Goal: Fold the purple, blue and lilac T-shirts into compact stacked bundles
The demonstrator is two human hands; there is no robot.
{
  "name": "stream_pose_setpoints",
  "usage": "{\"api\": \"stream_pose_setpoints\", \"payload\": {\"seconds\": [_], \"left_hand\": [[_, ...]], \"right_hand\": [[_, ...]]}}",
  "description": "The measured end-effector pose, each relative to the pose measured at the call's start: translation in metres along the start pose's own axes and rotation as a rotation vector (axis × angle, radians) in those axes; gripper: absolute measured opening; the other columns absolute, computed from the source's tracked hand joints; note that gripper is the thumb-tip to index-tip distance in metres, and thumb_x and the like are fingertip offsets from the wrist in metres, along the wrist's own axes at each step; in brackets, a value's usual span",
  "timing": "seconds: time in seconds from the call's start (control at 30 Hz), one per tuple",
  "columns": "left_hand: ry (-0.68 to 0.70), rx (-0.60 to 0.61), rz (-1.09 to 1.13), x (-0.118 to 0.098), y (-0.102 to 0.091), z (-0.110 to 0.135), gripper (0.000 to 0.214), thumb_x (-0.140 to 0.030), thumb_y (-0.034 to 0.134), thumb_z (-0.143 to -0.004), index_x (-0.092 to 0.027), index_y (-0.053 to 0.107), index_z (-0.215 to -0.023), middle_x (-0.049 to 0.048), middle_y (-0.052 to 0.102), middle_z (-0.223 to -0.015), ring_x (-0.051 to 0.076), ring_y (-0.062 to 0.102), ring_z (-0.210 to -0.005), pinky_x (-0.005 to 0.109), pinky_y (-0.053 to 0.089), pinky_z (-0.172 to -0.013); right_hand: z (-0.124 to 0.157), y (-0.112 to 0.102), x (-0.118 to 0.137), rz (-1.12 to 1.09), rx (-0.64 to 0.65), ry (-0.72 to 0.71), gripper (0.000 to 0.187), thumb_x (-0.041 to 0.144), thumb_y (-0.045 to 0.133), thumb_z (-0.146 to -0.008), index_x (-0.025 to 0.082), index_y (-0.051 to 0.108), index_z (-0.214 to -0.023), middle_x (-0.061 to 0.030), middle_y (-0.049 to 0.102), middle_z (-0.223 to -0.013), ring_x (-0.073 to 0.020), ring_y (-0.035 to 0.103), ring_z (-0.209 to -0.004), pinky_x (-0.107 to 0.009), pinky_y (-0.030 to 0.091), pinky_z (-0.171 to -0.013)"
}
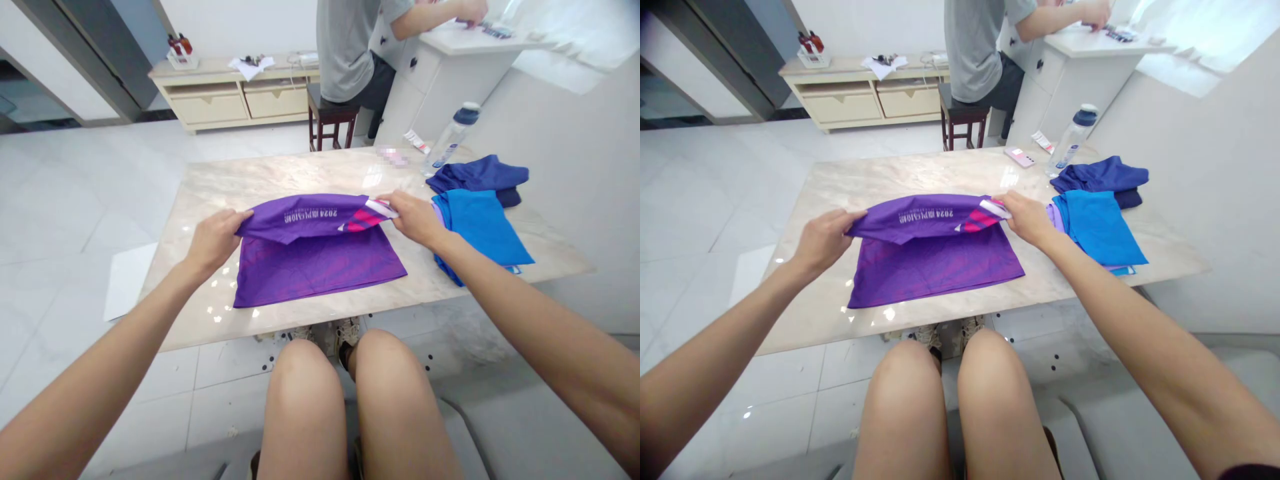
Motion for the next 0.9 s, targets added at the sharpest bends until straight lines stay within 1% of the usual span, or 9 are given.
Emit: {"api": "stream_pose_setpoints", "payload": {"seconds": [0.1, 0.2, 0.3, 0.4, 0.5, 0.6, 0.67, 0.8, 0.9], "left_hand": [[0.017, 0.15, -0.047, 0.001, 0.039, 0.052, 0.059, -0.007, 0.052, -0.089, -0.023, 0.077, -0.141, 0.0106, 0.074, -0.105, 0.031, 0.074, -0.107, 0.037, 0.058, -0.089], [0.038, 0.232, -0.058, -0.005, 0.065, 0.091, 0.057, -0.007, 0.051, -0.09, -0.023, 0.079, -0.137, 0.0122, 0.074, -0.106, 0.032, 0.074, -0.107, 0.04, 0.059, -0.093], [0.088, 0.29, -0.043, -0.015, 0.079, 0.113, 0.059, -0.004, 0.048, -0.089, -0.023, 0.079, -0.136, 0.0134, 0.077, -0.113, 0.032, 0.073, -0.111, 0.043, 0.059, -0.101], [0.133, 0.324, 0.029, -0.011, 0.084, 0.121, 0.061, -0.006, 0.049, -0.086, -0.023, 0.077, -0.138, 0.0142, 0.077, -0.121, 0.032, 0.073, -0.114, 0.047, 0.058, -0.104], [0.095, 0.345, 0.165, 0.018, 0.083, 0.116, 0.051, -0.02, 0.054, -0.086, -0.023, 0.079, -0.131, 0.0134, 0.078, -0.123, 0.032, 0.074, -0.114, 0.044, 0.059, -0.105], [-0.115, 0.311, 0.272, 0.062, 0.079, 0.091, 0.043, -0.037, 0.056, -0.085, -0.023, 0.081, -0.116, 0.0129, 0.081, -0.117, 0.031, 0.078, -0.105, 0.041, 0.062, -0.097], [-0.28, 0.289, 0.345, 0.08, 0.081, 0.067, 0.041, -0.046, 0.058, -0.084, -0.023, 0.08, -0.109, 0.0117, 0.083, -0.109, 0.031, 0.079, -0.099, 0.039, 0.062, -0.089], [-0.532, 0.38, 0.567, 0.073, 0.107, 0.023, 0.043, -0.061, 0.063, -0.083, -0.021, 0.077, -0.091, 0.0121, 0.083, -0.097, 0.029, 0.079, -0.091, 0.033, 0.059, -0.073], [-0.62, 0.412, 0.513, 0.064, 0.122, -0.001, 0.052, -0.071, 0.065, -0.086, -0.022, 0.068, -0.068, 0.0119, 0.078, -0.078, 0.027, 0.075, -0.079, 0.032, 0.055, -0.067]], "right_hand": [[0.052, 0.027, 0.021, 0.034, 0.147, -0.105, 0.057, 0.004, 0.059, -0.09, 0.022, 0.072, -0.143, -0.0123, 0.074, -0.12, -0.0282, 0.069, -0.112, -0.033, 0.052, -0.087], [0.094, 0.05, 0.032, 0.055, 0.219, -0.139, 0.049, 0.003, 0.056, -0.096, 0.02, 0.076, -0.137, -0.0151, 0.074, -0.124, -0.0293, 0.067, -0.12, -0.034, 0.054, -0.089], [0.117, 0.063, 0.034, 0.04, 0.274, -0.142, 0.05, 0.002, 0.052, -0.096, 0.018, 0.076, -0.138, -0.0161, 0.074, -0.124, -0.0294, 0.067, -0.12, -0.037, 0.056, -0.095], [0.125, 0.061, 0.027, -0.019, 0.312, -0.142, 0.058, 0.001, 0.055, -0.09, 0.015, 0.073, -0.144, -0.0167, 0.073, -0.122, -0.0296, 0.069, -0.116, -0.04, 0.056, -0.103], [0.116, 0.046, 0.004, -0.062, 0.278, -0.058, 0.061, 0.0, 0.055, -0.086, 0.015, 0.074, -0.142, -0.0162, 0.074, -0.122, -0.0297, 0.069, -0.117, -0.042, 0.055, -0.108], [0.09, 0.039, -0.023, -0.058, 0.228, 0.113, 0.049, 0.004, 0.053, -0.091, 0.012, 0.078, -0.133, -0.0179, 0.077, -0.122, -0.031, 0.07, -0.119, -0.043, 0.053, -0.109], [0.065, 0.047, -0.032, -0.117, 0.236, 0.223, 0.04, 0.009, 0.053, -0.096, 0.011, 0.08, -0.126, -0.0178, 0.08, -0.123, -0.0293, 0.072, -0.117, -0.039, 0.053, -0.108], [0.019, 0.084, -0.036, -0.261, 0.284, 0.459, 0.032, 0.03, 0.056, -0.106, 0.013, 0.083, -0.108, -0.0157, 0.084, -0.111, -0.0269, 0.077, -0.103, -0.032, 0.054, -0.094], [-0.001, 0.108, -0.038, -0.25, 0.303, 0.576, 0.043, 0.05, 0.061, -0.106, 0.018, 0.081, -0.086, -0.0138, 0.083, -0.091, -0.0291, 0.076, -0.092, -0.035, 0.052, -0.089]]}}
Point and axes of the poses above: each hand's wrist, its own z-axis away from the middle knuckle, its own y-axis out of the palm, x = y × z, the point moved 10 cm from there along -z, towards the middle knuckle
